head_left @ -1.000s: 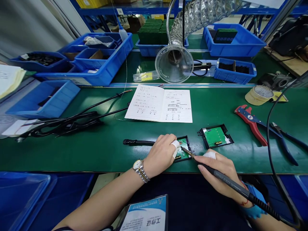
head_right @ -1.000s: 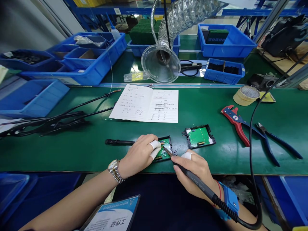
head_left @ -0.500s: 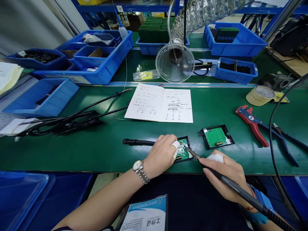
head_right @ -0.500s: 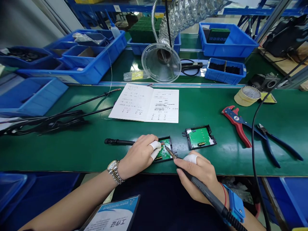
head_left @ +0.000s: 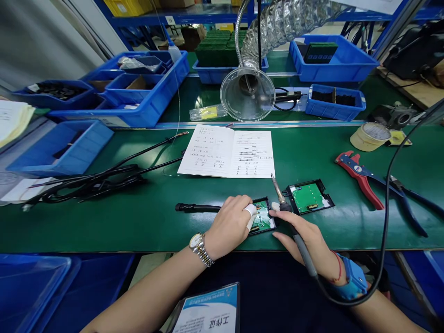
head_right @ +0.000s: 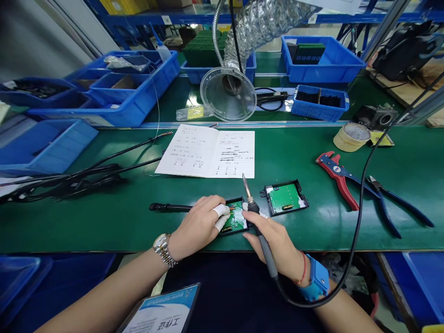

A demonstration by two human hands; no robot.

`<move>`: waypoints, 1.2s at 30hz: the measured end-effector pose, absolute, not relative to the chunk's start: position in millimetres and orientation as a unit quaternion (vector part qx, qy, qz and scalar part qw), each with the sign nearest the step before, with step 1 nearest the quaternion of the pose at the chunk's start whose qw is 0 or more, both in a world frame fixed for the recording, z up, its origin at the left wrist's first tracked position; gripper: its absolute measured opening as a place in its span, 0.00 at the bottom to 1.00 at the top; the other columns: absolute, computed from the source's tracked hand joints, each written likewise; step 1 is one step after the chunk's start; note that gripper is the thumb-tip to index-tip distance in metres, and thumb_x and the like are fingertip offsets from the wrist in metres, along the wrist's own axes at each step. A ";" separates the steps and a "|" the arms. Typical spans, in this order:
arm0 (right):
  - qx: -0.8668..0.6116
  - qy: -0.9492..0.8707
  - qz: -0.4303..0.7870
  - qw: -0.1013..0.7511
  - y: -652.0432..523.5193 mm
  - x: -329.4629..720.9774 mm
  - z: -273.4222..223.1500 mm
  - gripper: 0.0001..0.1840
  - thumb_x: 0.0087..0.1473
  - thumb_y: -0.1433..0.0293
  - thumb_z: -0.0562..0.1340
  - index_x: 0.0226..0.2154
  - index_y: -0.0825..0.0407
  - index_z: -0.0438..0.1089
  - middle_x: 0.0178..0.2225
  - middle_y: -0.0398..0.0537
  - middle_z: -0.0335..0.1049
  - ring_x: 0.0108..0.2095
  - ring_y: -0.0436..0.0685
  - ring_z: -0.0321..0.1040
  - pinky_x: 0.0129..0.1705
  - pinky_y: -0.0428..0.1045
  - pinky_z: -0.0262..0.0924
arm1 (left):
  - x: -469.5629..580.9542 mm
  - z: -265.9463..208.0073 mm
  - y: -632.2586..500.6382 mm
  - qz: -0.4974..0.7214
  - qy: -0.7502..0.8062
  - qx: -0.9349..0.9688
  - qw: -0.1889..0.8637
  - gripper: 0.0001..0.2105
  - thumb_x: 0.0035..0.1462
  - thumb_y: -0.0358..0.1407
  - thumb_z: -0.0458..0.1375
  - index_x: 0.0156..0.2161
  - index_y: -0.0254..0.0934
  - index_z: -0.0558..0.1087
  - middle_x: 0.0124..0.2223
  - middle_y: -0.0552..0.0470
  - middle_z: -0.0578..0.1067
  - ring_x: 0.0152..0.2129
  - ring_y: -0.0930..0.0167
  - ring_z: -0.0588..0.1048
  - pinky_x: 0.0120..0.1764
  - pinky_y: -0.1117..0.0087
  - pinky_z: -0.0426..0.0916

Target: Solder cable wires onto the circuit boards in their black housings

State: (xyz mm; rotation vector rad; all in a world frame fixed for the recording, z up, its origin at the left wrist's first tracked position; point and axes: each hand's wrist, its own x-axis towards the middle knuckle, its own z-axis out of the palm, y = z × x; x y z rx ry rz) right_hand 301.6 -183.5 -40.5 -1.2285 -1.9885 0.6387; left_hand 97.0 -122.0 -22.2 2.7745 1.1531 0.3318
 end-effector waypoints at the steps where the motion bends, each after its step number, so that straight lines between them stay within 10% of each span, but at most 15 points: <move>1: -0.479 -0.766 0.248 0.350 -183.3 301.2 -42.0 0.22 0.54 0.72 0.58 0.52 0.50 0.57 0.47 0.51 0.68 0.44 0.56 0.69 0.49 0.51 0.64 | 97.0 -21.9 -122.0 0.109 0.380 0.916 0.060 0.08 0.57 0.27 0.49 0.33 0.32 0.70 0.35 0.46 0.68 0.31 0.67 0.65 0.34 0.65 0.61; 19: -0.477 -0.747 0.260 0.382 -181.7 296.7 -51.0 0.23 0.54 0.73 0.58 0.53 0.49 0.55 0.45 0.50 0.68 0.39 0.53 0.69 0.46 0.50 0.65 | 73.8 10.8 -109.8 0.088 0.377 0.906 0.170 0.14 0.59 0.32 0.49 0.51 0.33 0.64 0.46 0.44 0.66 0.41 0.66 0.67 0.43 0.64 0.65; 36: -0.477 -0.747 0.245 0.394 -181.4 296.7 -51.0 0.24 0.54 0.73 0.57 0.53 0.49 0.55 0.45 0.50 0.68 0.40 0.53 0.68 0.44 0.50 0.66 | 78.8 5.8 -127.6 0.036 0.400 0.916 0.008 0.08 0.56 0.27 0.50 0.30 0.32 0.70 0.35 0.45 0.69 0.32 0.65 0.65 0.32 0.63 0.65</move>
